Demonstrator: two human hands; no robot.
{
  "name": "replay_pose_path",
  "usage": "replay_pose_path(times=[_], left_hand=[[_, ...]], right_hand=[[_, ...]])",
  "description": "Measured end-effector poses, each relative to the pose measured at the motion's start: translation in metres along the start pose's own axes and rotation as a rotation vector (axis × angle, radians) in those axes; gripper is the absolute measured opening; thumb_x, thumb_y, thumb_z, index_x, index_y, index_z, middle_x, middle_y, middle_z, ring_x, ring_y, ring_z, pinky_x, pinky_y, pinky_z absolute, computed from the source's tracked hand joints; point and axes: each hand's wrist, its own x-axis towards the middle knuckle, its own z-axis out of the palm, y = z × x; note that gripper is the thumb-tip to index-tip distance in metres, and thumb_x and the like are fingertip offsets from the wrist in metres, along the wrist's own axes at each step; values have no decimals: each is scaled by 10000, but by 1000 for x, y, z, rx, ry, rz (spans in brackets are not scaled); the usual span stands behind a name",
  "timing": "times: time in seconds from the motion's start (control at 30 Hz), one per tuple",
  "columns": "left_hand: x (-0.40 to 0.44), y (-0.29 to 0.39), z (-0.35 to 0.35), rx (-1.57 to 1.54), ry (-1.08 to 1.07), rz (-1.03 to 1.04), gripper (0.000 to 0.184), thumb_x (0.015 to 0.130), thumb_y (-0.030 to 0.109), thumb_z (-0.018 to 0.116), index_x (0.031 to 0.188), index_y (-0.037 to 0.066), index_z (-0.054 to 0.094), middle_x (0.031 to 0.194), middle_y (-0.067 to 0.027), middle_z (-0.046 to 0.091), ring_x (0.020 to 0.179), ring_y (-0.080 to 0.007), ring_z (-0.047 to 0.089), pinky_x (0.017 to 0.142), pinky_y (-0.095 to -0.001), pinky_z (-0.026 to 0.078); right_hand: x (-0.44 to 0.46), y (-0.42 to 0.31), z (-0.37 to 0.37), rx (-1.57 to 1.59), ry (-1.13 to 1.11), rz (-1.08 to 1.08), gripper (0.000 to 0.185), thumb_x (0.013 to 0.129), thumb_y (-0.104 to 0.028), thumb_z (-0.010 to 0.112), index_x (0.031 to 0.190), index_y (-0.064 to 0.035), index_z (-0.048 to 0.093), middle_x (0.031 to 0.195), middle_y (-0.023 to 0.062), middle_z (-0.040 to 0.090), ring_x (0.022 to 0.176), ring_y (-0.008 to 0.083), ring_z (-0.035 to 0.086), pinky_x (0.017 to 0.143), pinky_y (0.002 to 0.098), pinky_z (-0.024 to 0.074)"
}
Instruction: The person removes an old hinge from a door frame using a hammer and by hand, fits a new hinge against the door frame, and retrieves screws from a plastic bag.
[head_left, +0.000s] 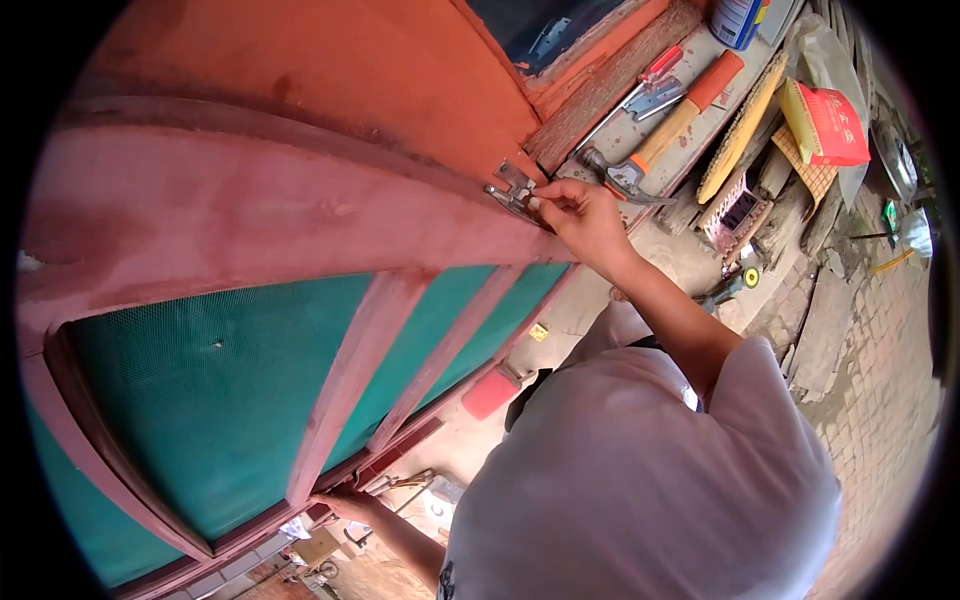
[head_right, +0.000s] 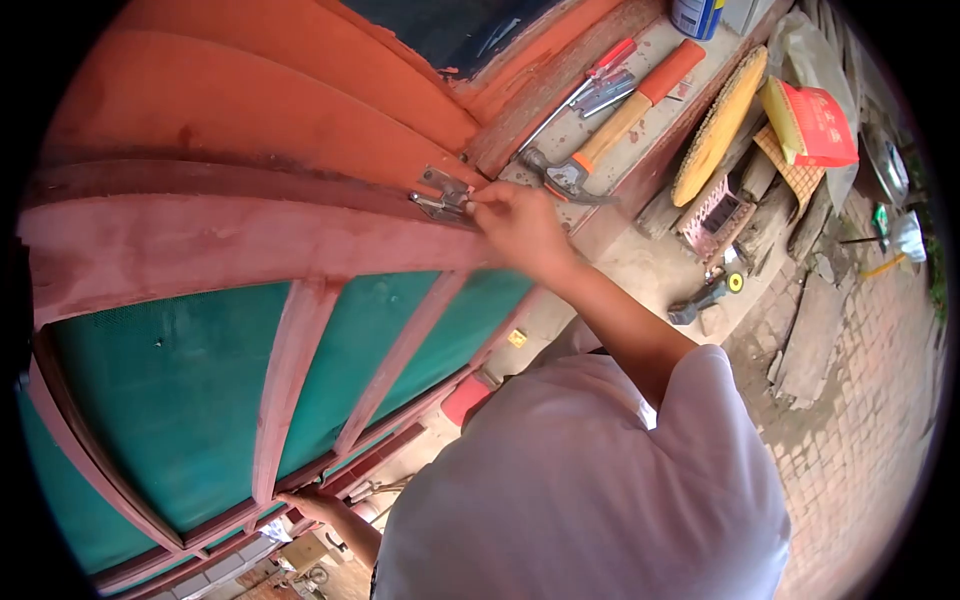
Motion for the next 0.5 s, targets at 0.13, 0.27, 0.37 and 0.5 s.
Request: replay_pose_path(times=[0.13, 0.27, 0.37, 0.5], left_hand=[[-3, -1, 1, -6, 8, 35, 749, 954, 612, 405, 1402, 11, 424, 1233, -210, 528, 787, -248, 594, 654, -356, 506], [-7, 16, 2, -161, 29, -168, 877, 906, 710, 375, 1300, -61, 511, 1000, -187, 614, 759, -234, 575, 641, -342, 490], [-10, 21, 4, -189, 51, -171, 942, 871, 750, 388, 1290, -86, 508, 1018, -201, 615, 809, -248, 594, 671, -350, 510], [9, -2, -2, -246, 61, -297, 962, 847, 735, 460, 1326, -100, 462, 1220, -251, 554, 1001, -313, 611, 788, -395, 556]], right_hand=[[1, -1, -2, 49, -26, 16, 133, 884, -53, 646, 980, 34, 676, 820, 41, 685, 727, 66, 610, 663, 214, 502], [-2, -14, -6, -16, -52, 29, 135, 890, -67, 643, 979, 29, 676, 812, 33, 680, 734, 60, 605, 654, 220, 498], [3, -14, -10, -61, -80, -9, 135, 884, -80, 649, 970, 18, 685, 813, 54, 693, 720, 83, 617, 653, 241, 502], [6, -21, -19, -236, -78, -164, 133, 866, -84, 663, 957, 7, 697, 841, 98, 705, 696, 138, 641, 658, 271, 513]])
